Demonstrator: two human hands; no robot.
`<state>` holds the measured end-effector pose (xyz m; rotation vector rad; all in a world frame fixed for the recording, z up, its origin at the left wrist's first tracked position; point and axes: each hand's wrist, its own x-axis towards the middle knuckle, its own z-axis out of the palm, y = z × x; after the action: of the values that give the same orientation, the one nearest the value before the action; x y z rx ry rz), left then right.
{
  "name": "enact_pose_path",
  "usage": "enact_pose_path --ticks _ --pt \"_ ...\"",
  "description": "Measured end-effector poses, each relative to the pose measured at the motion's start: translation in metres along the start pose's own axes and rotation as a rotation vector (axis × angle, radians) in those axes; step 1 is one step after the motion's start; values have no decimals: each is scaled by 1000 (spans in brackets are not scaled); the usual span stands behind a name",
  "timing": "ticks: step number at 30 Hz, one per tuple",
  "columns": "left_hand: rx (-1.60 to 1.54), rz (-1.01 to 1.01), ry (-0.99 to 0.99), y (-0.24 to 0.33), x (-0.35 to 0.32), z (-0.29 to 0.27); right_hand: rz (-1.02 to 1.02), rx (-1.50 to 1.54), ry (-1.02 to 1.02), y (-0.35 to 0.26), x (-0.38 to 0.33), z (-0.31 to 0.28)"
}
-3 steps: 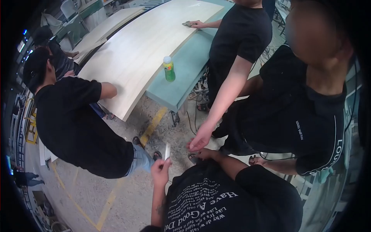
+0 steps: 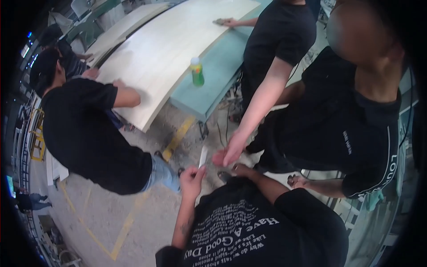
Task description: Cleaning and inspecting large wooden panels on a production floor using a spray bottle, rag, and a measuring tool.
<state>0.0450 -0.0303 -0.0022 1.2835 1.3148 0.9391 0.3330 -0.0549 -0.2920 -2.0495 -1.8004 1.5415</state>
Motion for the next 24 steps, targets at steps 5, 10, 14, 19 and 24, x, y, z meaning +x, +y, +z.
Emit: enact_pose_path --ticks 5,10,14,19,24 --pt "-72 37 -151 14 28 24 265 336 -33 13 -33 -42" --pt "-111 38 -190 11 23 31 327 316 -100 10 -65 -32" --pt "-132 5 -187 20 15 33 420 393 -129 6 -76 -46" --pt "8 62 -133 -16 -14 1 541 485 -72 26 -97 -121" --pt "168 -77 6 -170 -64 -60 622 573 -108 -5 -99 -150"
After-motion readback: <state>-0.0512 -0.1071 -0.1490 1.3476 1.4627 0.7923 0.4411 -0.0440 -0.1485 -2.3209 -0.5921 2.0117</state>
